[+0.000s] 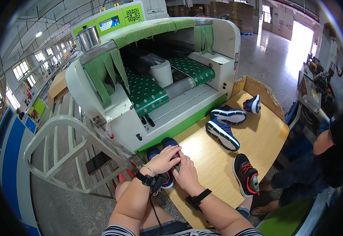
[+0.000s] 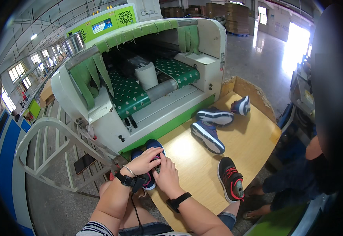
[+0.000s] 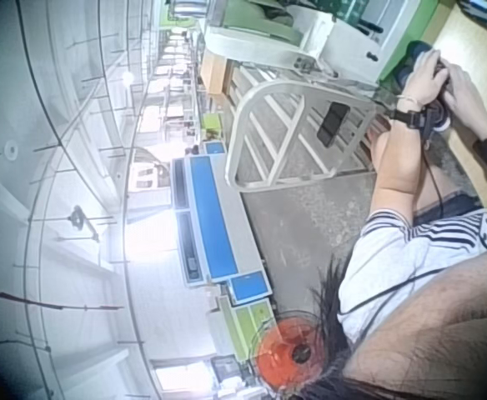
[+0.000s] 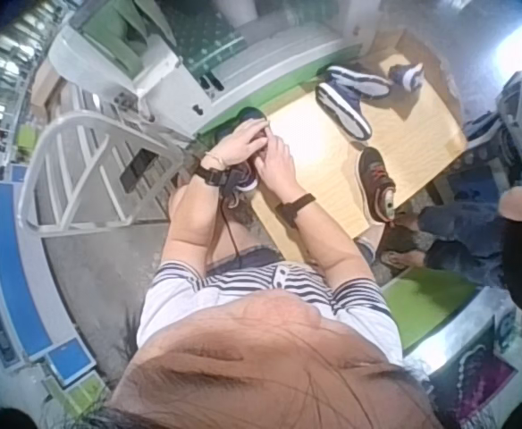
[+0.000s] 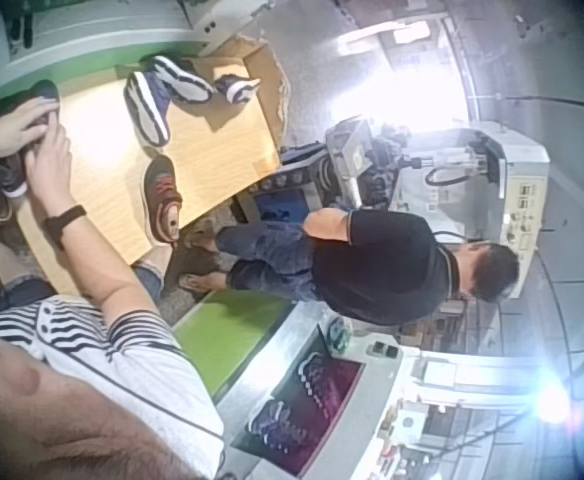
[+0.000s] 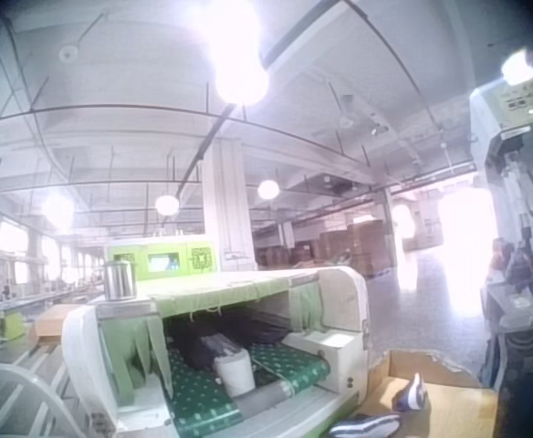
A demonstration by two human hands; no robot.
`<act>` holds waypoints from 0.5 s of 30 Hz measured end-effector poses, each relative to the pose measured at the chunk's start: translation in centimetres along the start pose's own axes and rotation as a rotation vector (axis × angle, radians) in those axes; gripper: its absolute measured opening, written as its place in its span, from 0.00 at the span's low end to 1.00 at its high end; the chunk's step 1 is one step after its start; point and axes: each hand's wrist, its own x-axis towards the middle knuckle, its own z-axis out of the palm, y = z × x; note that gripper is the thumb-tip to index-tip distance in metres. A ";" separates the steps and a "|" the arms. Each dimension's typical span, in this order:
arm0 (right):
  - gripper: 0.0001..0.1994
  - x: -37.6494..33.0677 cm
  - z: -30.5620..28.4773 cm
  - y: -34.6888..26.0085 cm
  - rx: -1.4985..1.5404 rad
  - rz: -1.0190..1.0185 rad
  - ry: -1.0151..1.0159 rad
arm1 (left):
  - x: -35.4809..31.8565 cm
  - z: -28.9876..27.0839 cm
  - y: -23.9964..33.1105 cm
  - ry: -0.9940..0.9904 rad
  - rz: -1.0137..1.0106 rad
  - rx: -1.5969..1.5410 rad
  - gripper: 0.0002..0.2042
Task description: Sort shoes from a conveyor belt onto a table and into groups.
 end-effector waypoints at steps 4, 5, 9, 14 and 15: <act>0.39 -0.1 -0.3 -0.1 0.018 0.029 -0.031 | 0.1 0.2 0.0 -0.002 0.003 -0.009 0.26; 0.39 -0.1 -0.4 -0.1 0.019 0.028 -0.033 | 0.0 0.2 0.1 -0.001 0.003 -0.009 0.26; 0.38 -0.2 -0.4 -0.2 0.019 0.029 -0.031 | -0.1 0.1 0.2 -0.002 0.004 -0.005 0.26; 0.38 -0.1 -0.4 -0.1 0.026 0.025 -0.022 | 0.1 0.5 -0.1 0.011 0.025 0.002 0.26; 0.38 -0.2 -0.6 0.1 0.035 0.033 -0.028 | 0.2 0.5 0.0 0.017 0.031 0.006 0.26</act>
